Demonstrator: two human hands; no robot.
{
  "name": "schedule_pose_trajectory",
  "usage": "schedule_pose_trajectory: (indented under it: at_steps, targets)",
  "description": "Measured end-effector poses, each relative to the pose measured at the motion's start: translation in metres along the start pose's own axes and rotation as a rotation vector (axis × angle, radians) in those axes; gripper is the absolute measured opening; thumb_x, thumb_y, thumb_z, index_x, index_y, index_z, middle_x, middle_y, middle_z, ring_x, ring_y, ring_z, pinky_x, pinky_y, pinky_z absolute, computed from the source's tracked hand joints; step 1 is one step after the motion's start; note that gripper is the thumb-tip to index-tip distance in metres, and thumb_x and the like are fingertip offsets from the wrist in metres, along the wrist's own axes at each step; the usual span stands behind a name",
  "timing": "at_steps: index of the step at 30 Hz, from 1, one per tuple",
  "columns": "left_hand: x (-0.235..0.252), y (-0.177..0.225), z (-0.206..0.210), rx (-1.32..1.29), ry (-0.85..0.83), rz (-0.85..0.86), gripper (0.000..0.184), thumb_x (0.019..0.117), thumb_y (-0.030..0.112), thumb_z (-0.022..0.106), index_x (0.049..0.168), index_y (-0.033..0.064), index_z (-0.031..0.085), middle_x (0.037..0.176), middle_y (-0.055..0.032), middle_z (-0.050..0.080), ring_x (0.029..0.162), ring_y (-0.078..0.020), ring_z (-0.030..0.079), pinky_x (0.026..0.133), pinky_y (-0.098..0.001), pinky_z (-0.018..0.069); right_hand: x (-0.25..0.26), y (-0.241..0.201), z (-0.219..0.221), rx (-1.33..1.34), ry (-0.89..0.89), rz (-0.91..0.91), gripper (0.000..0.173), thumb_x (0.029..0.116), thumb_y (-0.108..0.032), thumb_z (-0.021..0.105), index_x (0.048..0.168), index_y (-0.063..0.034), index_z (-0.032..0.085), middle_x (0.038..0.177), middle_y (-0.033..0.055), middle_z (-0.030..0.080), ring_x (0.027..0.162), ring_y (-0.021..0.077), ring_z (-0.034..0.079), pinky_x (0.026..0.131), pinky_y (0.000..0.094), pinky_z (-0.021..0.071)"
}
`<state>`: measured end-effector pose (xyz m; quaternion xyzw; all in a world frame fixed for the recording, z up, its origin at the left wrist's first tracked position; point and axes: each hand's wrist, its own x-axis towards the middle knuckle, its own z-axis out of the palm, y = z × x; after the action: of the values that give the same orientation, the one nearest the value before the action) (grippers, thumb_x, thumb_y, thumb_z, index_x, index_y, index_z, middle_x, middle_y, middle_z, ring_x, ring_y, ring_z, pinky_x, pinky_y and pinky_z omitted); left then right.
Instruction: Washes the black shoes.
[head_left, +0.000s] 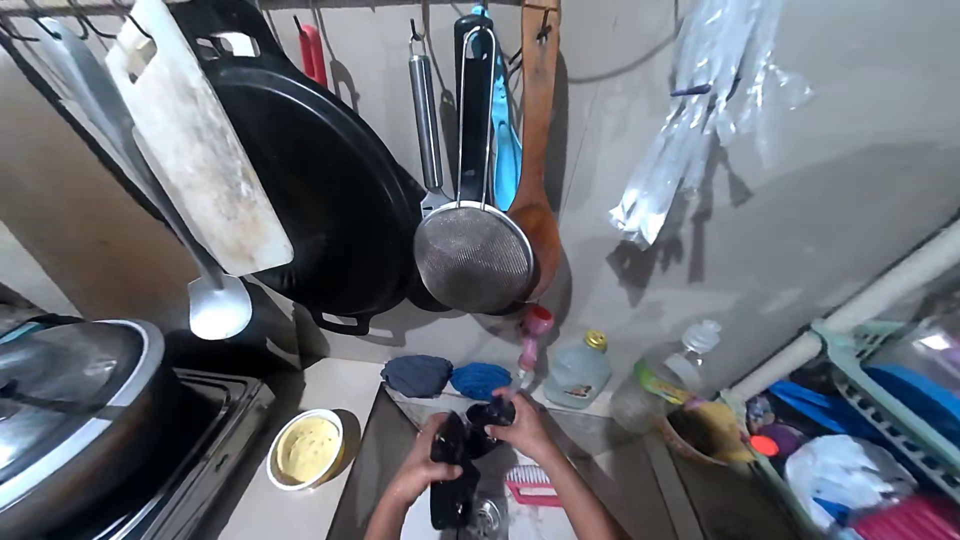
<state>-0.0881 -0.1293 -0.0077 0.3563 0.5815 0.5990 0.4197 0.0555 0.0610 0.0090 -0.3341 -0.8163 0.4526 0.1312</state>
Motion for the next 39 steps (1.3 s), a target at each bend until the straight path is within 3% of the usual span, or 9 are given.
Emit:
schedule_pose_trajectory:
  at_steps: [3,6,13,17,20,26,31,34,39]
  targets:
    - [0.012,-0.014,0.007,0.329,-0.231,0.07,0.089,0.0595,0.02,0.089,0.138,-0.004,0.056,0.168,-0.0258,0.013,0.155,-0.0402,0.016,0.123,-0.0517,0.025,0.011,-0.013,-0.009,0.001,-0.082,0.001,0.073,0.0767,-0.015,0.089,0.139,0.0009,0.055,0.131,0.0237,0.063,0.124,0.0345,0.06,0.108,0.0486,0.0474]
    - [0.018,-0.009,0.025,0.413,-0.332,0.062,0.089,0.0626,0.022,0.091,0.14,-0.0035,0.056,0.167,-0.0309,0.003,0.156,-0.0447,-0.003,0.127,-0.0531,0.0114,0.021,-0.021,-0.02,-0.103,-0.196,-0.033,0.052,0.0886,-0.022,0.08,0.133,0.0006,0.065,0.131,0.0225,0.065,0.126,0.0333,0.06,0.112,0.0486,0.0437]
    - [0.031,0.002,0.055,0.215,-0.378,0.165,0.097,0.0592,0.028,0.087,0.143,-0.0061,0.052,0.154,-0.032,0.035,0.141,-0.0391,0.04,0.115,-0.0537,0.0338,0.029,-0.029,-0.01,0.425,0.201,0.105,0.015,0.0974,-0.007,0.066,0.102,0.0058,0.072,0.098,0.0142,0.072,0.093,0.017,0.065,0.089,0.0374,0.0521]
    - [0.026,-0.003,0.061,-0.166,-0.203,0.125,0.107,0.055,0.032,0.089,0.142,-0.012,0.045,0.148,-0.0196,0.046,0.132,-0.0165,0.052,0.11,-0.032,0.0455,0.014,-0.019,-0.002,0.4,0.079,-0.146,0.048,0.0987,-0.009,0.059,0.142,0.0089,0.051,0.143,0.0245,0.055,0.132,0.0245,0.055,0.112,0.0375,0.0438]
    - [0.013,-0.004,0.066,-0.625,-0.008,0.075,0.083,0.0545,0.024,0.093,0.124,0.0046,0.053,0.103,-0.0003,0.075,0.092,-0.0081,0.073,0.083,-0.03,0.0616,0.008,-0.002,0.001,0.276,-0.044,-0.213,0.066,0.1046,-0.02,0.051,0.159,0.0062,0.023,0.162,0.0256,0.033,0.152,0.0292,0.033,0.125,0.0404,0.0284]
    - [0.03,-0.016,0.055,-1.105,0.293,0.36,0.043,0.0603,0.035,0.09,0.096,0.0153,0.077,0.091,-0.0053,0.078,0.082,-0.0147,0.076,0.075,-0.0344,0.0639,-0.008,0.001,-0.024,0.161,-0.295,-0.157,0.059,0.1043,-0.027,0.053,0.157,-0.0047,0.039,0.161,0.0197,0.04,0.149,0.028,0.039,0.122,0.0451,0.0332]
    - [0.028,0.007,0.067,-1.296,0.369,0.332,0.052,0.0539,0.037,0.092,0.096,0.011,0.076,0.094,-0.0094,0.077,0.086,-0.0192,0.076,0.074,-0.0381,0.0642,0.001,-0.022,-0.027,0.491,0.057,0.09,0.038,0.1045,-0.019,0.058,0.134,0.0056,0.057,0.125,0.0212,0.064,0.098,0.0243,0.07,0.082,0.0399,0.0603]
    - [0.012,0.012,0.067,-1.35,0.31,0.313,0.048,0.0576,0.04,0.091,0.095,0.0129,0.078,0.094,-0.0091,0.078,0.086,-0.0192,0.077,0.073,-0.0376,0.0643,0.004,-0.033,-0.033,0.349,0.077,0.192,0.038,0.1092,-0.029,0.051,0.117,0.0077,0.059,0.087,0.0147,0.064,0.058,0.016,0.063,0.055,0.0313,0.0565]
    - [0.002,-0.025,0.065,-1.355,0.108,0.341,0.058,0.0677,0.04,0.085,0.115,0.0097,0.076,0.117,-0.0127,0.075,0.107,-0.0228,0.073,0.09,-0.0391,0.0607,0.0,-0.025,-0.044,0.293,-0.141,0.184,0.041,0.1058,-0.025,0.058,0.135,0.0046,0.053,0.098,0.0137,0.064,0.064,0.0124,0.062,0.061,0.0289,0.0558]
